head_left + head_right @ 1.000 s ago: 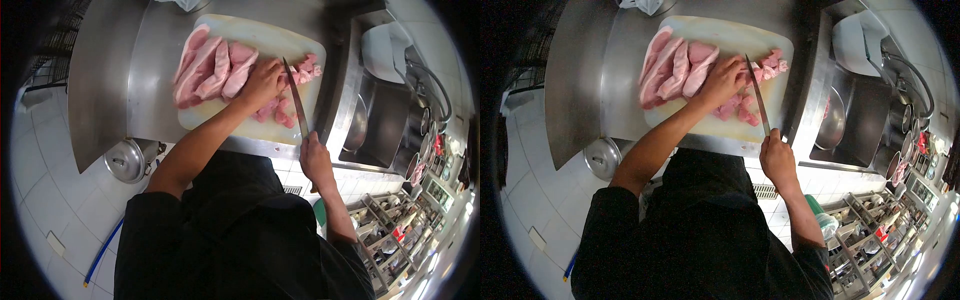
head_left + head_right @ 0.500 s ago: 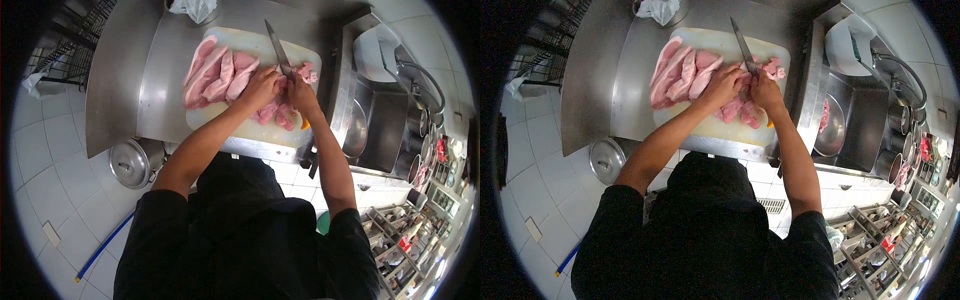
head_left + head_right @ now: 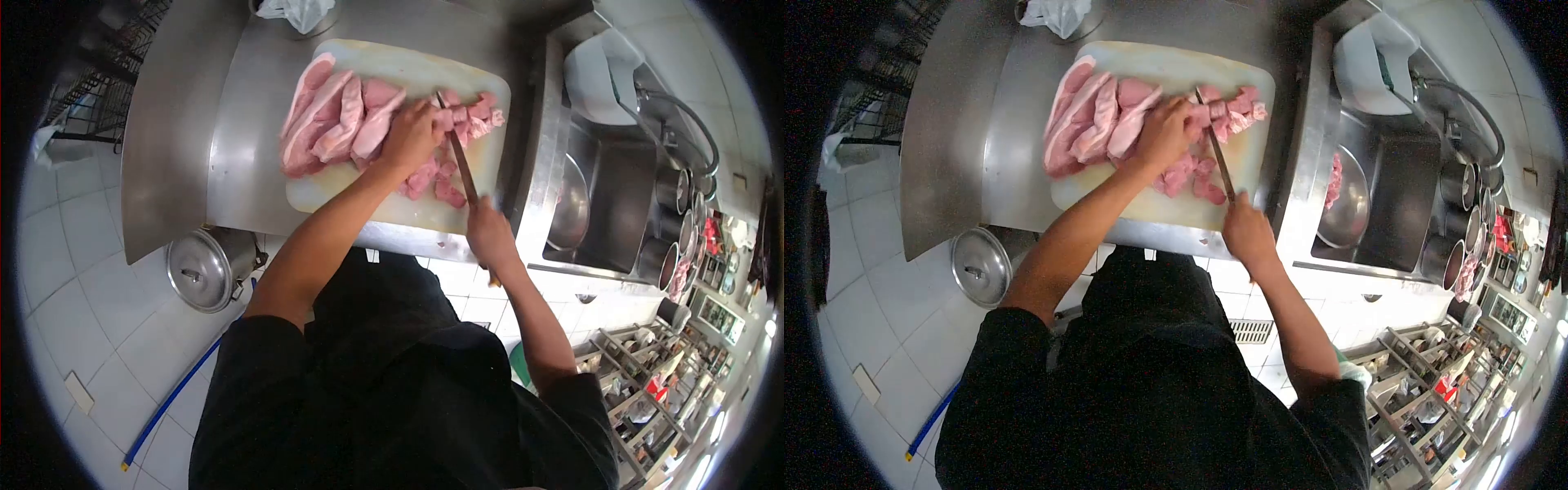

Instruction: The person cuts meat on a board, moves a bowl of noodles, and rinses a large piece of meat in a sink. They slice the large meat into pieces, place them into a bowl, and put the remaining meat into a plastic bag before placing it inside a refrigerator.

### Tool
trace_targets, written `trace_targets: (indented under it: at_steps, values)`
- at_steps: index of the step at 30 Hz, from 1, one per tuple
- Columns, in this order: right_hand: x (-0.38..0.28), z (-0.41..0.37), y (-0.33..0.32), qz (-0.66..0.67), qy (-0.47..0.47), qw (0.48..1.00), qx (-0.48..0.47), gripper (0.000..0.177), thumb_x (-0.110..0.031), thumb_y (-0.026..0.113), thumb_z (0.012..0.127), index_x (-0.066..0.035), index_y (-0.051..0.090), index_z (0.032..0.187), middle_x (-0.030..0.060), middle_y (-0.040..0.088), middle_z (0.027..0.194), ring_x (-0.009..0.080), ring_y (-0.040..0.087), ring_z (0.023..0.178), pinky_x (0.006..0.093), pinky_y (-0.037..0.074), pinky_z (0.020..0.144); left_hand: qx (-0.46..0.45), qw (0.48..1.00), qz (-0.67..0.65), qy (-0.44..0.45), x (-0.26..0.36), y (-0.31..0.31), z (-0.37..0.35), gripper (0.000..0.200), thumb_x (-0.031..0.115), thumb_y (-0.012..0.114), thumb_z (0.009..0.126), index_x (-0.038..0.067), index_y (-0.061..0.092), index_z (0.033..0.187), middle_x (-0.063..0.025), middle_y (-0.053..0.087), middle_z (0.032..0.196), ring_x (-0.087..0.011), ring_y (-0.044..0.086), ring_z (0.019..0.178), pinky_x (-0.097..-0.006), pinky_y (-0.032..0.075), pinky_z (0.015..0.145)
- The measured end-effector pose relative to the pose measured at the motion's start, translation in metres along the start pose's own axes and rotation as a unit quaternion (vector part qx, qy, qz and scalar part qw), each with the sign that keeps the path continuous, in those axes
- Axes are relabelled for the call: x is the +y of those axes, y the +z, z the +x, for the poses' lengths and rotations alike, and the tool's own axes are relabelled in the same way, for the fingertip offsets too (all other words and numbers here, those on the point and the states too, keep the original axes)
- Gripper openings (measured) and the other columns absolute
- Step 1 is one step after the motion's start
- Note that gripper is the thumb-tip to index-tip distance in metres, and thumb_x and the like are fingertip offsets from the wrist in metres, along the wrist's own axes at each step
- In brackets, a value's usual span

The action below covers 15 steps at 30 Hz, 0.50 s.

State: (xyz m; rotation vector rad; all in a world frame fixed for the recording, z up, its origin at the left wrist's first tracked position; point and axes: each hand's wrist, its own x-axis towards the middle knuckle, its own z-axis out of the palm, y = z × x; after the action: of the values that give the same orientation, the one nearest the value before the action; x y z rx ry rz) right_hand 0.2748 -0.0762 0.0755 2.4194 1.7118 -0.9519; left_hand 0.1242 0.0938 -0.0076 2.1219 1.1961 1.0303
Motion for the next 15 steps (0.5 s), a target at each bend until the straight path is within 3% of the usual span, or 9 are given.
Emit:
trace_targets:
  at_steps: [2,8,15]
  values:
    - [-0.003,0.018,0.004,-0.001,-0.041,0.999,0.022,0.022,-0.018,0.046,0.096,0.001,0.043,0.107,0.0355,0.063,0.078,0.0557,0.063,0.077,0.0619,0.050,0.076,-0.039,0.999,0.005,-0.003,0.004,-0.009,0.006,0.038,0.008,0.065,0.079,-0.007,0.061,0.113,-0.0222,0.063,0.101,-0.0401,0.062,0.095,-0.0465,0.051,0.086]
    - [0.009,-0.035,-0.003,-0.018,0.037,0.999,-0.029,0.023,-0.018,0.046,0.096,0.002,0.043,0.108,0.0354,0.064,0.080,0.0543,0.064,0.081,0.0619,0.050,0.077,-0.012,0.999,0.029,0.033,-0.006,0.001,0.002,0.033,0.007,0.064,0.078,-0.004,0.062,0.110,-0.0221,0.063,0.105,-0.0392,0.061,0.100,-0.0465,0.050,0.089]
    - [-0.014,0.034,-0.014,0.008,-0.043,0.998,0.033,0.026,-0.023,0.050,0.096,0.001,0.048,0.106,0.0353,0.065,0.085,0.0533,0.064,0.084,0.0601,0.051,0.077,-0.084,0.995,0.037,0.028,0.001,-0.015,-0.001,0.028,0.008,0.064,0.078,-0.001,0.064,0.105,-0.0198,0.065,0.111,-0.0381,0.061,0.104,-0.0448,0.050,0.092]
